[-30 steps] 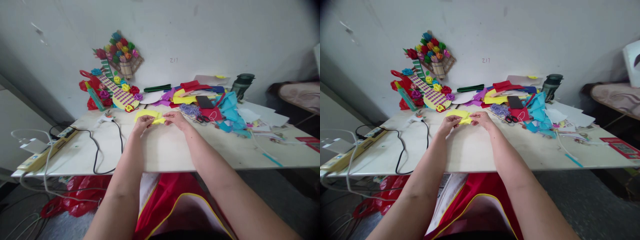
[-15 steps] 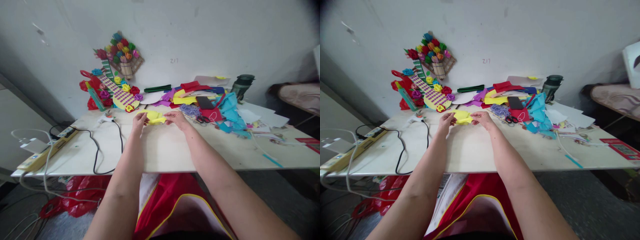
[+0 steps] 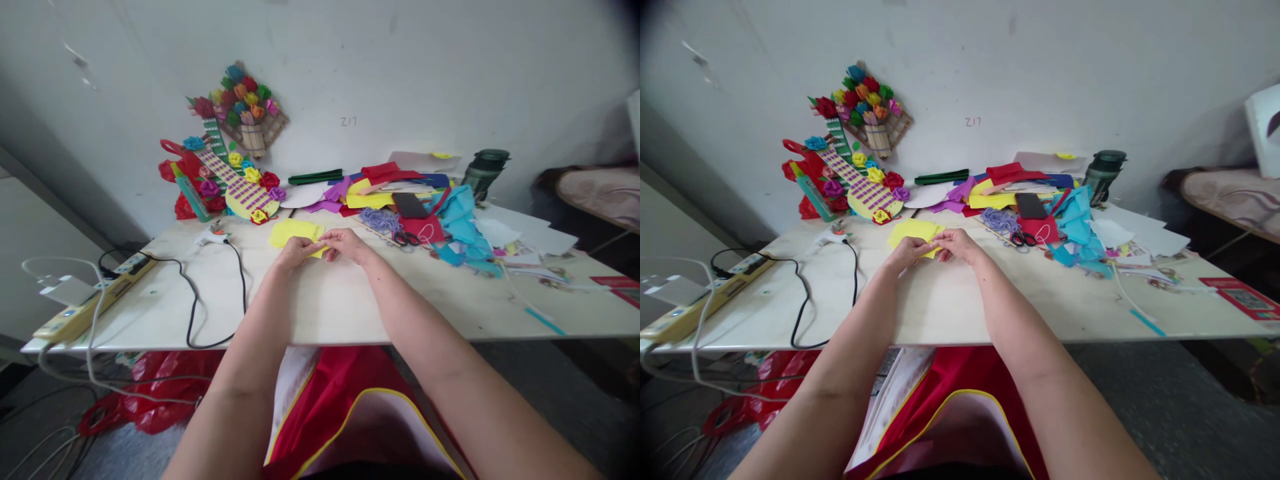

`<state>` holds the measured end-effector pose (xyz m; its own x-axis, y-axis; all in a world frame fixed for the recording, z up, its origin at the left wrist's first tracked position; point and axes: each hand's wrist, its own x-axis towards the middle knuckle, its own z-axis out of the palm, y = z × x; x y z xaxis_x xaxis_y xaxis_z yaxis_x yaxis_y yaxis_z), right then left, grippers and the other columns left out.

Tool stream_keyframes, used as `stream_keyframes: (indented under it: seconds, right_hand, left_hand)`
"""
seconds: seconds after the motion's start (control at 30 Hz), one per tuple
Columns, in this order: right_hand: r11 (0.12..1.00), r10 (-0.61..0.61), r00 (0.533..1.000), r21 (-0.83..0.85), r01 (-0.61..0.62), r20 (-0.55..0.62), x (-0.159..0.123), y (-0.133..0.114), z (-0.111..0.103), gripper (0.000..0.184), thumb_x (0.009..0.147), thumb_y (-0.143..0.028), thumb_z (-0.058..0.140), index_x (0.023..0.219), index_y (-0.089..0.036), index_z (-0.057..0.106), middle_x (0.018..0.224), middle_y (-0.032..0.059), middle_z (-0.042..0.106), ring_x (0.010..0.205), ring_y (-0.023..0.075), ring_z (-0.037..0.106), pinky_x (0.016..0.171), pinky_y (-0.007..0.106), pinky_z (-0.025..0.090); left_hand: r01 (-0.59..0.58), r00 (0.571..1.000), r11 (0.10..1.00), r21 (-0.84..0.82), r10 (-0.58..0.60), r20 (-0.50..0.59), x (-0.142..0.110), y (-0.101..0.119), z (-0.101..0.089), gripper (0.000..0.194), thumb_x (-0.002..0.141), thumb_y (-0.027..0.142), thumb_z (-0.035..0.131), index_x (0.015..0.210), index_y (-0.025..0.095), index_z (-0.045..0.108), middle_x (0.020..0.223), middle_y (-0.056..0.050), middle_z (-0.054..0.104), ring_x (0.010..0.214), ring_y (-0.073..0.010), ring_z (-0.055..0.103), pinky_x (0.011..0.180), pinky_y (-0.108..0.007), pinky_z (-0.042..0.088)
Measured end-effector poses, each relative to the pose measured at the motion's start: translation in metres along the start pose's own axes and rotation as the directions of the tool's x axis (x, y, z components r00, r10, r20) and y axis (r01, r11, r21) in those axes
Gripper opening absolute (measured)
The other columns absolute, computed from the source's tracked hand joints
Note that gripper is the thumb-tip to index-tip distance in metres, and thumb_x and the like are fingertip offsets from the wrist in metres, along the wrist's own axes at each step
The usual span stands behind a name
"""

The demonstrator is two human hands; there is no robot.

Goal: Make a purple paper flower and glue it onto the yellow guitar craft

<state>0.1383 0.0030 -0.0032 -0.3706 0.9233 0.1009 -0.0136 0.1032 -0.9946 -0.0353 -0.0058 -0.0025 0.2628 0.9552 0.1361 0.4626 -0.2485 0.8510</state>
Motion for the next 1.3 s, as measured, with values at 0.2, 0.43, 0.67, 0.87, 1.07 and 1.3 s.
stream_keyframes:
  seconds: [0.2,0.43,0.67,0.87,1.07,1.3]
  right_hand:
    - [0.996,0.024,0.993,0.094,-0.013,-0.114,-0.002,-0.005,-0.004,0.021,0.081,-0.033,0.060,0.082,-0.012,0.060,0.052,0.0036,0.065,0.040,0.0127,0.059,0.042,0.022,0.048]
    - [0.959,-0.042,0.996,0.277,0.063,-0.081,0.000,-0.002,-0.011,0.013,0.077,-0.022,0.056,0.084,-0.011,0.060,0.059,0.0053,0.067,0.046,0.0157,0.062,0.047,0.026,0.050]
    - [0.965,-0.050,0.998,0.256,0.060,-0.046,-0.001,-0.001,-0.011,0.016,0.067,-0.013,0.061,0.083,-0.011,0.062,0.061,0.0055,0.069,0.047,0.0142,0.062,0.049,0.026,0.052]
    - [0.976,-0.029,0.996,0.213,0.048,-0.089,-0.001,-0.002,-0.009,0.010,0.067,-0.010,0.060,0.077,-0.011,0.061,0.057,0.0043,0.068,0.044,0.0135,0.061,0.048,0.025,0.051]
    - [0.963,0.040,0.993,0.268,-0.008,-0.115,-0.001,-0.004,-0.006,0.008,0.079,-0.015,0.052,0.080,-0.011,0.059,0.055,0.0051,0.066,0.043,0.0146,0.060,0.045,0.025,0.049]
    - [0.945,0.197,0.979,0.277,-0.173,-0.058,0.002,0.002,0.002,0.033,0.087,-0.038,0.050,0.072,-0.009,0.059,0.056,0.0077,0.065,0.041,0.0130,0.058,0.040,0.023,0.047]
  left_hand:
    - [0.032,0.999,0.997,-0.069,-0.034,-0.028,-0.001,-0.001,0.000,0.052,0.064,0.062,0.062,0.049,0.018,0.037,0.041,0.006,0.029,0.039,-0.0053,0.025,0.041,-0.023,0.016]
    - [0.078,0.997,0.980,-0.183,-0.079,0.004,-0.001,-0.006,-0.002,0.051,0.070,0.064,0.055,0.054,0.018,0.039,0.042,0.006,0.031,0.039,-0.0052,0.023,0.042,-0.023,0.014]
    - [0.085,0.996,0.973,-0.213,-0.078,0.042,-0.001,-0.007,-0.003,0.053,0.070,0.065,0.053,0.053,0.018,0.037,0.040,0.006,0.029,0.038,-0.0052,0.020,0.042,-0.025,0.012]
    - [0.097,0.995,0.979,-0.181,-0.094,0.026,0.000,-0.007,-0.001,0.051,0.068,0.064,0.057,0.054,0.018,0.038,0.041,0.006,0.031,0.038,-0.0053,0.022,0.042,-0.024,0.013]
    - [0.045,0.997,0.984,-0.171,-0.055,-0.053,0.001,-0.007,0.001,0.049,0.067,0.061,0.060,0.054,0.017,0.042,0.042,0.006,0.032,0.039,-0.0052,0.025,0.042,-0.023,0.015]
    - [0.024,0.985,0.994,-0.106,-0.042,-0.168,-0.001,0.001,0.007,0.046,0.067,0.059,0.060,0.056,0.017,0.046,0.042,0.006,0.034,0.040,-0.0059,0.028,0.042,-0.022,0.019]
